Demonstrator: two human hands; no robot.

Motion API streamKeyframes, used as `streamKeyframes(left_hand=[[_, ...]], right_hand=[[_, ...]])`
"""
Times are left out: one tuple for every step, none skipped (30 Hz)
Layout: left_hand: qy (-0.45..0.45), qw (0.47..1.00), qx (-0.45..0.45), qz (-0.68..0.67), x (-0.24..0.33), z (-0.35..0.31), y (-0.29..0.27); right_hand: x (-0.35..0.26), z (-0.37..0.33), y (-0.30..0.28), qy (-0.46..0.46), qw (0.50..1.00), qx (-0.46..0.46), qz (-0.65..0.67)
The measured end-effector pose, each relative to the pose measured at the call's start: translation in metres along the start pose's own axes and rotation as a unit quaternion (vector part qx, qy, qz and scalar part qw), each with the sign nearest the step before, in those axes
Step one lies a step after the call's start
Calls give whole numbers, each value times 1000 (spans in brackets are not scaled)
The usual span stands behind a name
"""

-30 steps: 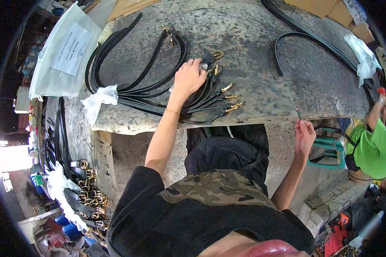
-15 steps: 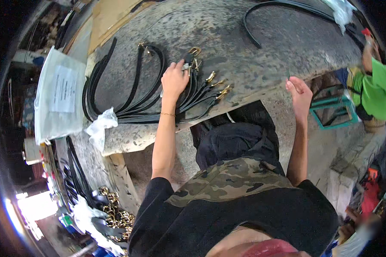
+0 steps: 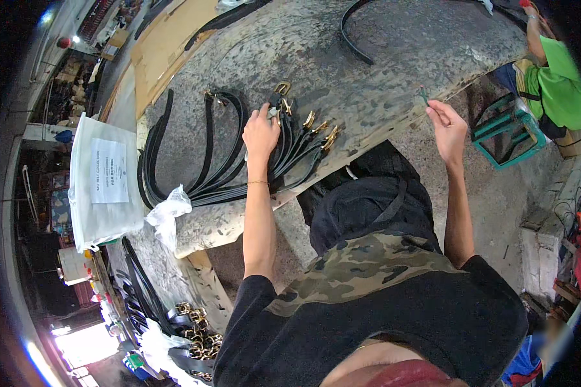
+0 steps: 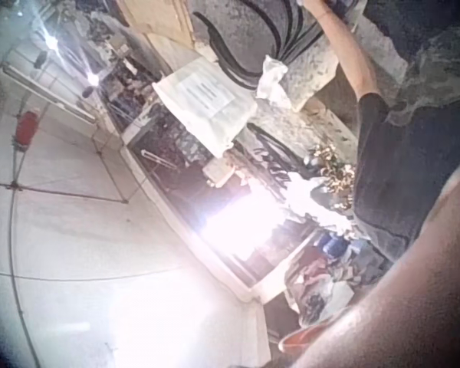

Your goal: Manually assemble and clean hardware on black leather straps.

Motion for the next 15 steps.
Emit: streamKeyframes(left_hand=[[8,1000,19,2,-2,-1,0],[11,1000,18,1,-2,-1,0],[11,1000,14,-3,-2,0,0],[11,1000,10,-6,-3,1,1],[12,1000,10,-7,-3,2,1],[4,1000,2,-6,-3,3,1],[-4,1000,-6,-6,-3,4,1],[-5,1000,-5,-5,-1,6,0],[-9,1000,-5,-4,0,4,-2],[-13,1000,-6,-3,0,1,-3],[-12,1000,-5,-9,0,0,-5],[-14,1000,-6,-9,-1,1,-4],[-20,1000,-9,-5,-3,2,-3],[-26,1000,-11,-2,-3,4,-4],[-28,1000,-12,-1,-2,6,-3]], right_hand=[[-7,2,1,-47,997,-12,-61],[-14,3,0,-93,988,-23,-124],[-7,4,-1,-93,988,-21,-125],[4,4,-1,-155,963,-61,-210],[7,7,1,-216,927,-103,-291],[10,8,-1,-216,926,-103,-291],[12,8,-3,-213,921,-115,-307],[12,9,-2,-210,915,-128,-321],[2,9,1,-210,915,-133,-318],[-14,11,1,-231,921,-114,-291],[-25,16,0,-253,926,-92,-266],[-15,17,0,-254,925,-94,-266],[5,17,-1,-221,916,-131,-307],[9,21,5,-187,903,-168,-348],[8,23,5,-187,903,-170,-346]])
Point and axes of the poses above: each hand's wrist, its own z-axis towards the middle knuckle, its own y-axis out of the palm, x = y × z, the point moved 2 cm from there along z, towards the middle knuckle, and after that the axes turned 9 degrees about -y, right-handed, at the moved point
